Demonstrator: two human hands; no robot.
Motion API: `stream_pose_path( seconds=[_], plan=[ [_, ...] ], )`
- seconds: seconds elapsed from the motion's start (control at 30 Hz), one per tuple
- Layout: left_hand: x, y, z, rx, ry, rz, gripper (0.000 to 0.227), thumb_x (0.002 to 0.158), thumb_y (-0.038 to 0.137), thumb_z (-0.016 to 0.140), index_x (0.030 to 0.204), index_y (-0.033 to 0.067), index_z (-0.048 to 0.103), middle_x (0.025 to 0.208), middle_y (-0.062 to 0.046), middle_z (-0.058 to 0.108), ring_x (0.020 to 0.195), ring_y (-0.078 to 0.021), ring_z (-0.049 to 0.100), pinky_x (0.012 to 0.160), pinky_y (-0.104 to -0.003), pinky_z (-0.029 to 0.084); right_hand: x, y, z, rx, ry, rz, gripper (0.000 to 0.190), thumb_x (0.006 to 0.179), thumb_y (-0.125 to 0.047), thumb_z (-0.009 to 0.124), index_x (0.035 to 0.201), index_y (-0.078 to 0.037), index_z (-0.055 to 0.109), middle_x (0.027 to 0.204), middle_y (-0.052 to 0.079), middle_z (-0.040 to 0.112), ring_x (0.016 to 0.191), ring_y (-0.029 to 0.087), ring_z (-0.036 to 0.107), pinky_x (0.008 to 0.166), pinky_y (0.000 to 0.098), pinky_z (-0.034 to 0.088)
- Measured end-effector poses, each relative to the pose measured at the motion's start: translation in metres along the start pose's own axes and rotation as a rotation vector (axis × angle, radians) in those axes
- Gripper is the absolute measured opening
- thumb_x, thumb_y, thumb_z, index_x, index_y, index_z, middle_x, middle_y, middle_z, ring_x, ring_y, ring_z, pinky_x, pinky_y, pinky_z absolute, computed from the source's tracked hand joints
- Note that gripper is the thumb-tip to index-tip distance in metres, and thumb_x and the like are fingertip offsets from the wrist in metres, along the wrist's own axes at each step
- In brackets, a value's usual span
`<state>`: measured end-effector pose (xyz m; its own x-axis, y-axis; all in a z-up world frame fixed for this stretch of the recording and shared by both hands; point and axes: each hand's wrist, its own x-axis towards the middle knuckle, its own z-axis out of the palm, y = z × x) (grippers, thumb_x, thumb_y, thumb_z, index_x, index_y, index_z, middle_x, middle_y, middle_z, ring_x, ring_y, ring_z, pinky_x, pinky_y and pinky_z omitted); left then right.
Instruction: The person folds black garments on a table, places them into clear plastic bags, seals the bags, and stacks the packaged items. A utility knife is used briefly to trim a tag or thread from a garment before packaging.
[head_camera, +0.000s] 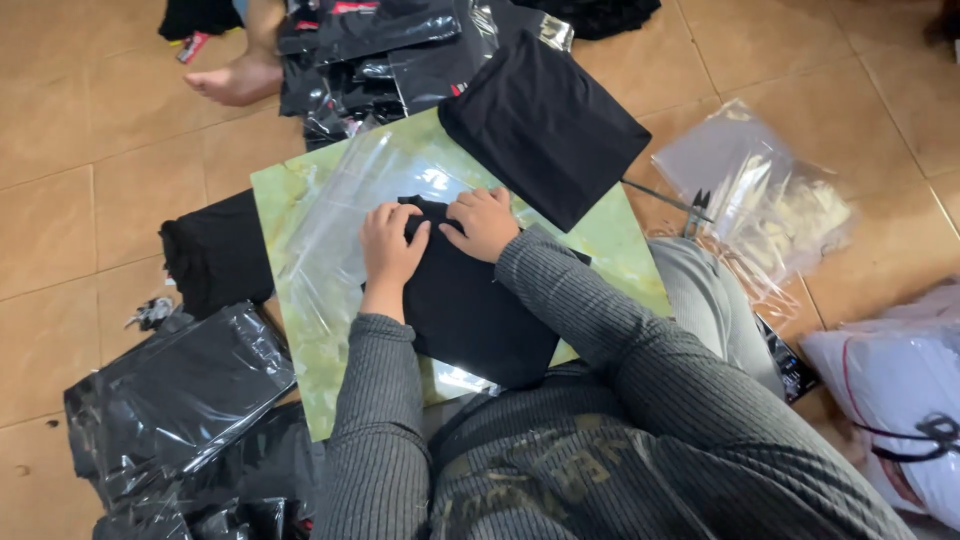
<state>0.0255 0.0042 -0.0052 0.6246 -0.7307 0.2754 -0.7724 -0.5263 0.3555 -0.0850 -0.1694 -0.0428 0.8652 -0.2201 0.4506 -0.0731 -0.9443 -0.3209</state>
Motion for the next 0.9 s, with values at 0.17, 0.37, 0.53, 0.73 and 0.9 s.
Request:
stream_pose_path(
  seconds=[0.17, 0.37, 0.53, 0.73, 0.9],
  plan=[
    [-0.003, 0.006, -0.006, -0.035, -0.006, -0.024, 0.022, 0.097, 0.038, 0.069, 0.111, 0.0233, 0.062, 0.111, 0.003, 0.051, 0.11, -0.0261, 0.056, 0.095, -0.047, 0.046, 0.002, 0.0, -0.006, 0.094, -0.143, 0.026, 0.021, 0.098, -0.038, 0.059, 0.104, -0.019, 0.066, 0.09, 0.002, 0.069, 0.093, 0.023, 0.062, 0.096, 0.0499, 0.031],
    [0.002, 0.003, -0.001, -0.067, -0.006, -0.082, 0.023, 0.1, 0.044, 0.063, 0.109, 0.0232, 0.062, 0.114, 0.003, 0.051, 0.111, -0.0245, 0.055, 0.097, -0.046, 0.044, 0.008, 0.002, -0.019, 0.214, -0.221, 0.073, 0.025, 0.1, -0.038, 0.059, 0.109, -0.016, 0.066, 0.093, 0.007, 0.075, 0.097, 0.027, 0.067, 0.101, 0.053, 0.03],
    [-0.001, -0.009, 0.009, -0.117, 0.025, -0.104, 0.028, 0.104, 0.048, 0.059, 0.102, 0.0201, 0.061, 0.113, 0.002, 0.051, 0.11, -0.0239, 0.054, 0.097, -0.045, 0.043, 0.007, 0.0, -0.022, 0.305, -0.259, 0.058, 0.027, 0.1, -0.039, 0.062, 0.11, -0.014, 0.066, 0.098, 0.01, 0.075, 0.103, 0.028, 0.065, 0.106, 0.0555, 0.025],
    [-0.003, 0.0, -0.004, -0.189, 0.053, -0.026, 0.022, 0.097, 0.034, 0.07, 0.098, 0.02, 0.053, 0.121, 0.002, 0.054, 0.121, -0.0276, 0.052, 0.098, -0.05, 0.042, 0.008, 0.001, -0.02, 0.349, -0.288, 0.088, 0.024, 0.102, -0.036, 0.061, 0.112, -0.015, 0.065, 0.1, 0.01, 0.075, 0.105, 0.027, 0.065, 0.108, 0.0563, 0.024],
    [-0.005, -0.01, 0.007, -0.277, 0.053, 0.029, 0.026, 0.1, 0.028, 0.067, 0.097, 0.0221, 0.042, 0.104, 0.012, 0.067, 0.107, -0.0172, 0.062, 0.099, -0.04, 0.042, 0.007, 0.008, -0.016, 0.38, -0.232, 0.087, 0.023, 0.098, -0.036, 0.066, 0.112, -0.018, 0.063, 0.096, 0.008, 0.075, 0.102, 0.026, 0.066, 0.108, 0.0531, 0.026]
  ],
)
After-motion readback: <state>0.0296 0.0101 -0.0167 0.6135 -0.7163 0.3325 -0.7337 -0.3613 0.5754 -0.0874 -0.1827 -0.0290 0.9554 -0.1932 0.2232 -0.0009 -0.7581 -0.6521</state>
